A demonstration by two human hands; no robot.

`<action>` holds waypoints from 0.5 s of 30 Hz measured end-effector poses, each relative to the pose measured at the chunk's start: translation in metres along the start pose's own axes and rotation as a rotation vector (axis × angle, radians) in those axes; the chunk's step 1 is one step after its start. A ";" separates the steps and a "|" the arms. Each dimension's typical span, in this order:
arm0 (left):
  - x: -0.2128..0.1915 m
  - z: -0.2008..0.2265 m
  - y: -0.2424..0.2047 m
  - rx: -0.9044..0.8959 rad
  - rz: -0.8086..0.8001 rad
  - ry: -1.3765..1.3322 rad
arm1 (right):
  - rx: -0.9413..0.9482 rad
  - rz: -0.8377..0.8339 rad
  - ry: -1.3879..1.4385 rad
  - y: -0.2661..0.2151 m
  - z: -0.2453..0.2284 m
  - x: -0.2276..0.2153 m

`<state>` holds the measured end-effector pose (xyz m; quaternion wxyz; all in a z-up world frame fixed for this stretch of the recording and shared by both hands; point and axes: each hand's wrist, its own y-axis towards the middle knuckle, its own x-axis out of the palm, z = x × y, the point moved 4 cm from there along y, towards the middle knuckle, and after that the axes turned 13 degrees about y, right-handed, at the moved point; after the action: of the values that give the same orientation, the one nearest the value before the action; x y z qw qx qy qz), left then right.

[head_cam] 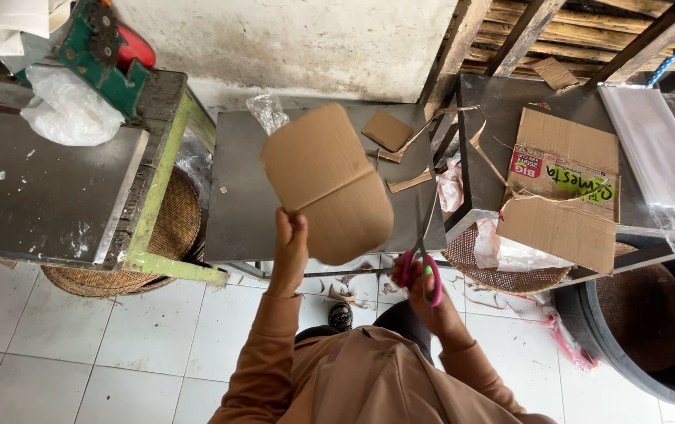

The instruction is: The person uses pink-handled scissors to cut a piece of cardboard into a rounded rectangular shape. They trim the edges and corners, then place the finished piece on the table. The person repeats the process with another piece of cardboard.

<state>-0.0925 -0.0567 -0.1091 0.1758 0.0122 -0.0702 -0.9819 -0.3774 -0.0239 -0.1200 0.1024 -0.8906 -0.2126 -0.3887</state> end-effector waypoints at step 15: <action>0.000 0.043 -0.016 0.105 0.310 0.634 | -0.153 -0.023 -0.706 0.033 -0.036 0.052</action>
<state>-0.1002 -0.0366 -0.0690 0.3346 0.3147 -0.0636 -0.8860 -0.3542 -0.0509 -0.0579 -0.0487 -0.9726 -0.2152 -0.0731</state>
